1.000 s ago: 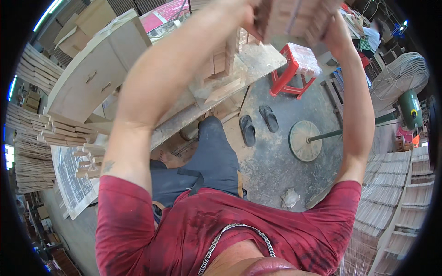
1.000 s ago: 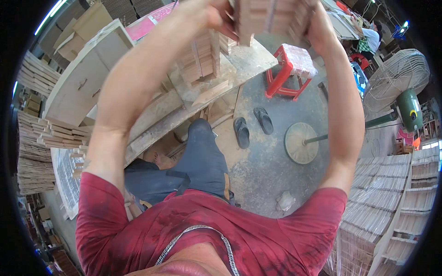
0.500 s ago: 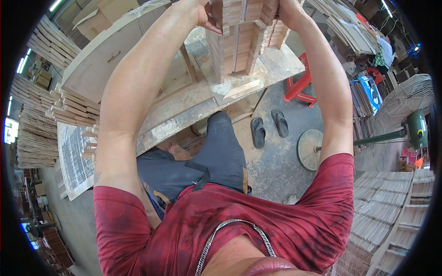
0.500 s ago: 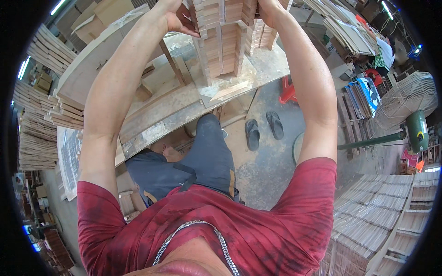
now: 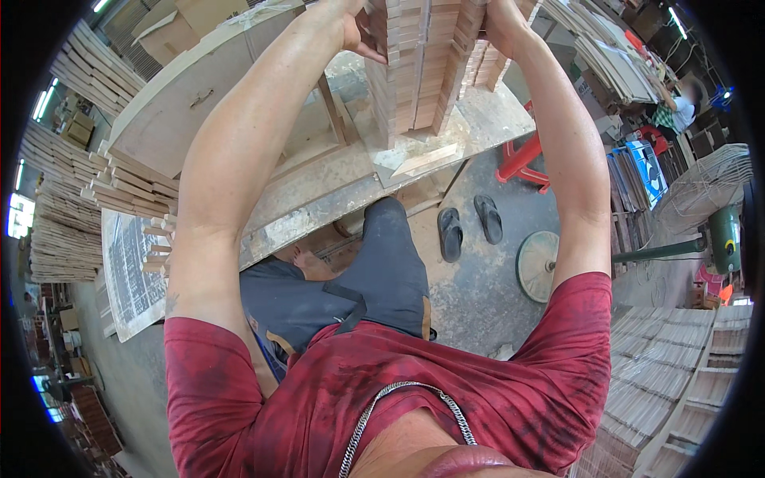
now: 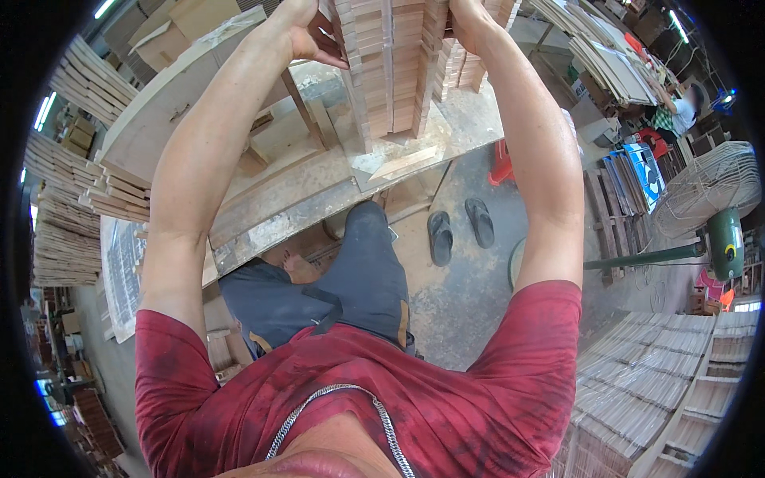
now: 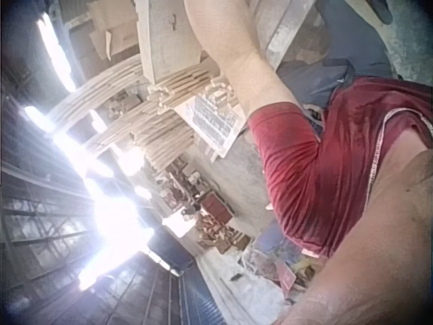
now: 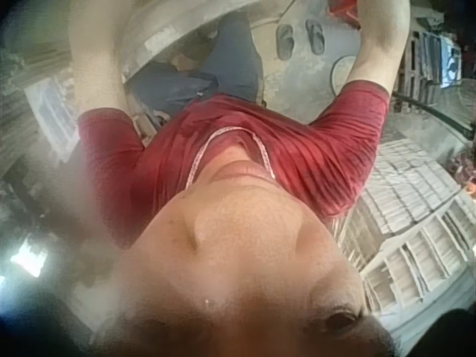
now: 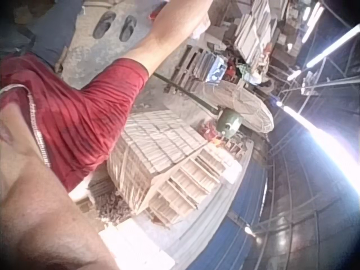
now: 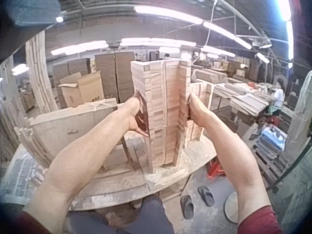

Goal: Assembling interlocking wooden puzzle pieces into a 3D structure.

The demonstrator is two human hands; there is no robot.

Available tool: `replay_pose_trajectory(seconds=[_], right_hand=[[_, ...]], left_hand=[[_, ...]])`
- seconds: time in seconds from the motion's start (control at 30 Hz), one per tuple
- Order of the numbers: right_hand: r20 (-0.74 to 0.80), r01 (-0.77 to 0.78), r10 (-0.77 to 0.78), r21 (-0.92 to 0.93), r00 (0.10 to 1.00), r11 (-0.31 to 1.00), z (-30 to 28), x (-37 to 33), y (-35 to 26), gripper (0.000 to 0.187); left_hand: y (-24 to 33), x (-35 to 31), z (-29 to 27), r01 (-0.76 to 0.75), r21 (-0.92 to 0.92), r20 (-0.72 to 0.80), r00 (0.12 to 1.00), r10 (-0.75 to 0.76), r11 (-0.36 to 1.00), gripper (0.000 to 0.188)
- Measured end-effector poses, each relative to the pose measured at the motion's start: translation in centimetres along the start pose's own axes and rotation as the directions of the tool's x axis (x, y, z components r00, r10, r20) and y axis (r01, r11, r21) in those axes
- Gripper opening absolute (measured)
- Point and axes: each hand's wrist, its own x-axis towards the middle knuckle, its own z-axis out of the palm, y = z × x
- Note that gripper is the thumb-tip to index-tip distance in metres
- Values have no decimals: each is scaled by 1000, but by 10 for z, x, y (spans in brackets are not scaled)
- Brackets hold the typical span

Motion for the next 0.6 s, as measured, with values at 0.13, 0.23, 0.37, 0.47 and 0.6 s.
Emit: replay_pose_trajectory(seconds=[0.13, 0.23, 0.37, 0.47, 0.6], right_hand=[[3, -6, 6, 16, 1000, 1000, 0, -6, 3, 80], [3, -6, 6, -5, 1000, 1000, -2, -5, 6, 84], [17, -7, 8, -27, 1000, 1000, 5, -11, 5, 89], [51, -32, 32, 7, 998, 999, -5, -1, 11, 92], [50, -53, 54, -26, 997, 998, -1, -1, 8, 94]], left_hand=[[-3, 1, -1, 22, 1, 50, 998, -22, 1000, 121], [-5, 2, -5, 14, 3, 96, 995, -14, 1000, 123], [-9, 0, -8, 4, -15, 136, 991, -2, 1000, 122], [-5, 7, -3, 35, 10, 88, 995, -36, 999, 120], [-7, 9, -2, 20, 39, 93, 995, -23, 999, 119]])
